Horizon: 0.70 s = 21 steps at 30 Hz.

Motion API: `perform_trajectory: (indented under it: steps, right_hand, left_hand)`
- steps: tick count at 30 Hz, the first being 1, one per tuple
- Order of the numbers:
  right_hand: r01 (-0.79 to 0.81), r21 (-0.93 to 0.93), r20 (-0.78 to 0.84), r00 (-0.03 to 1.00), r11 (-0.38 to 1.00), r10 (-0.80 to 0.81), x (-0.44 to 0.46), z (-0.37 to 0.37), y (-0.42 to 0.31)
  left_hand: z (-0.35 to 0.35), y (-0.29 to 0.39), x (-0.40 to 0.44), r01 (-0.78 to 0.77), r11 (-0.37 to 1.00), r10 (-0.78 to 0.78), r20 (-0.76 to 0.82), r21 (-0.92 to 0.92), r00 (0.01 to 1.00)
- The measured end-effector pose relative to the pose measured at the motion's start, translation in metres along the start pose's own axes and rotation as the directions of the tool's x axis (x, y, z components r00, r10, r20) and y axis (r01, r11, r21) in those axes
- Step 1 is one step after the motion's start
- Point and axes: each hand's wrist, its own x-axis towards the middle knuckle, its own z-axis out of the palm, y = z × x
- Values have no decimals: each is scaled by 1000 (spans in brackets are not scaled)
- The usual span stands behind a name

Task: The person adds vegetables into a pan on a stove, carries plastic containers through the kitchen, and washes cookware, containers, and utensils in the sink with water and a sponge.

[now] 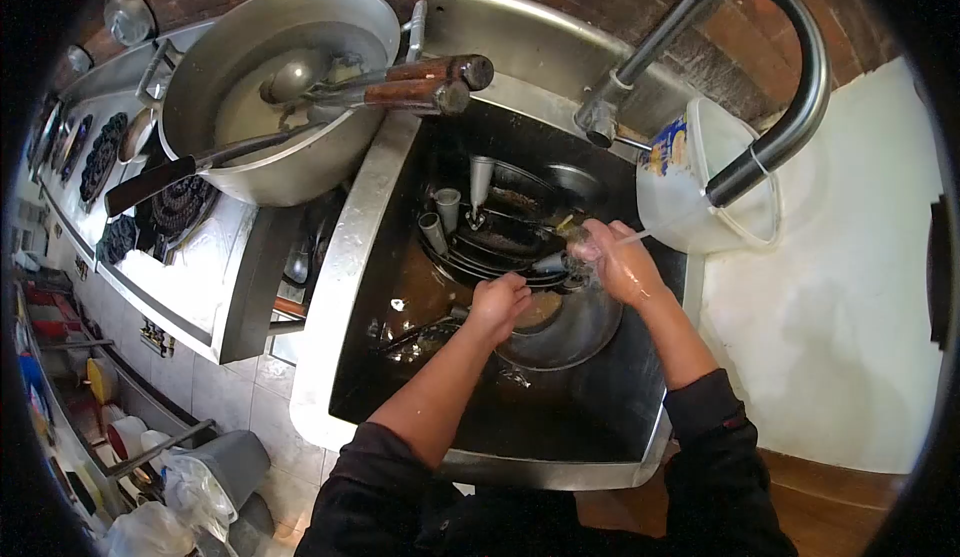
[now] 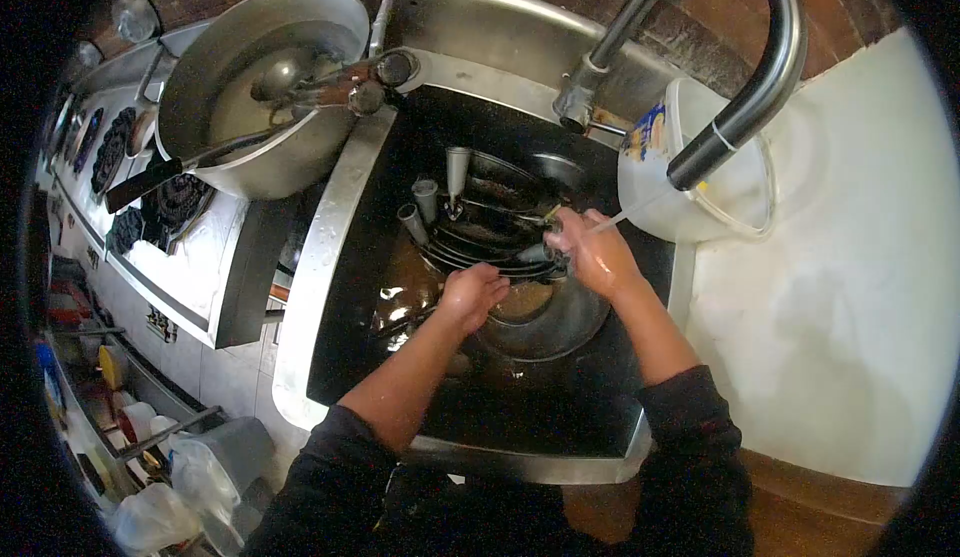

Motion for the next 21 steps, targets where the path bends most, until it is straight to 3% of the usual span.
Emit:
perform_trajectory:
  steps: [4, 6, 7, 9, 13, 14, 16, 17, 18, 19, 21]
  right_hand:
    - [19, 0, 76, 997, 1000, -19, 2, -7, 11]
    - [224, -64, -175, 957, 973, -232, 4, 1, 20]
    - [229, -63, -175, 956, 971, -237, 5, 1, 18]
    - [170, 65, -452, 884, 983, -123, 3, 6, 9]
    - [320, 34, -422, 863, 947, -277, 4, 23, 39]
    - [142, 348, -358, 934, 927, -8, 9, 32, 46]
    - [-63, 615, -209, 948, 786, 240, 13, 37, 57]
    - [-281, 726, 34, 926, 628, 376, 19, 19, 43]
    - [-489, 759, 290, 845, 429, 449, 25, 2, 32]
    - [-489, 759, 290, 845, 429, 449, 29, -9, 28]
    - [-571, 798, 480, 796, 194, 368, 38, -25, 23]
  left_hand:
    - [-1, 0, 1, 8, 1000, -8, -7, 10, 1000]
    - [-5, -2, 6, 10, 1000, -11, 35, 17, 999]
    - [-2, 1, 3, 6, 1000, -7, 33, 15, 999]
    - [1, 3, -6, 0, 1000, -1, 3, 8, 1000]
    - [1, 1, -2, 11, 1000, -11, -39, 1, 999]
    - [-2, -1, 2, 6, 1000, -6, -20, 12, 1000]
    - [-5, -3, 4, 6, 1000, -6, 1, 26, 1000]
    - [-4, -3, 3, 1, 1000, -1, 1, 26, 1000]
    - [-2, -2, 2, -7, 1000, 7, -1, 22, 1000]
    - [-2, -2, 1, -6, 1000, 6, -1, 22, 1000]
    - [-1, -2, 1, 1, 999, 0, -26, 38, 1000]
